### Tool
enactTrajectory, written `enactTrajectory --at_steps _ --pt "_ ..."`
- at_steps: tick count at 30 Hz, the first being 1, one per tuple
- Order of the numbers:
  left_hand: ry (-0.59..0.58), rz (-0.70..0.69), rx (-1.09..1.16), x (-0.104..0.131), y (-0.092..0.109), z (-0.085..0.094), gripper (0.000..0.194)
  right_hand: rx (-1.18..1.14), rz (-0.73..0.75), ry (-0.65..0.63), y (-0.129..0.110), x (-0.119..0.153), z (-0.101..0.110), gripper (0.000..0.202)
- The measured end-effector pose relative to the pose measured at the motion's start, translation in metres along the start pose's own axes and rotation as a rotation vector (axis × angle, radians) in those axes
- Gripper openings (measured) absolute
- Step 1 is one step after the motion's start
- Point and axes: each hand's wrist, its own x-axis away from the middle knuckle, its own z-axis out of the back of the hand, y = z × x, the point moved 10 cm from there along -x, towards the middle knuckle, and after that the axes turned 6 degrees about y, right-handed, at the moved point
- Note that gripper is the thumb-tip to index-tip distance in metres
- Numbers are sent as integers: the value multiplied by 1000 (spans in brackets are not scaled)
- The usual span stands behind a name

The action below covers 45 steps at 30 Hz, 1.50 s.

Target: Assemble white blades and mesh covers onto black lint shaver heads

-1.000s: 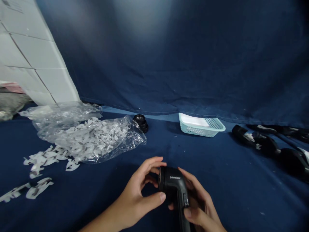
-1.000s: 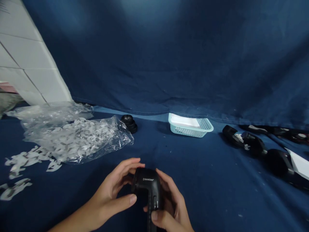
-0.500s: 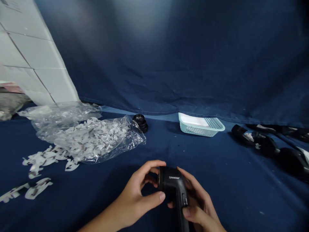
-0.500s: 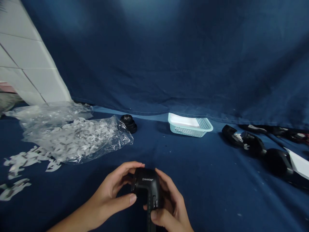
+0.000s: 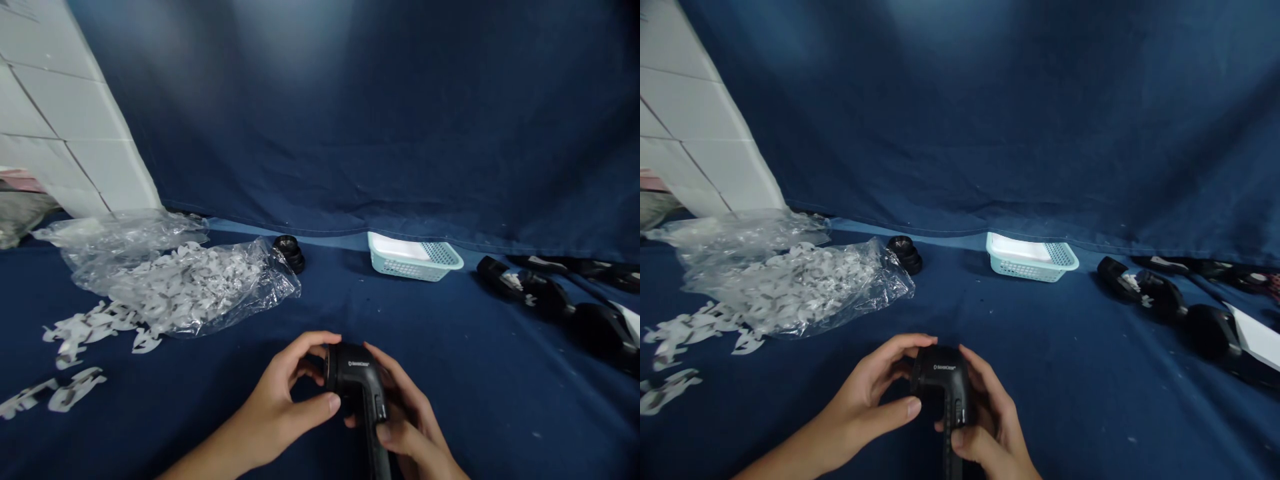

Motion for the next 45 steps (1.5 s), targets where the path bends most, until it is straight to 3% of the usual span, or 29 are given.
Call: enactTrajectory --at_steps 11,23,37,42,45 --pt "80 -68 -159 2 13 3 51 12 -16 -62 0 -5 -4 66" --pt "103 -76 -223 1 16 4 49 -43 -33 -68 13 -17 11 74" --pt "134 -194 -335 8 28 3 52 64 -65 -81 13 -25 14 66" --pt "119 -198 -344 8 26 2 54 -23 -101 -110 10 -23 7 64" --pt "109 -204 -358 9 27 1 55 -61 -130 -49 4 -15 3 57"
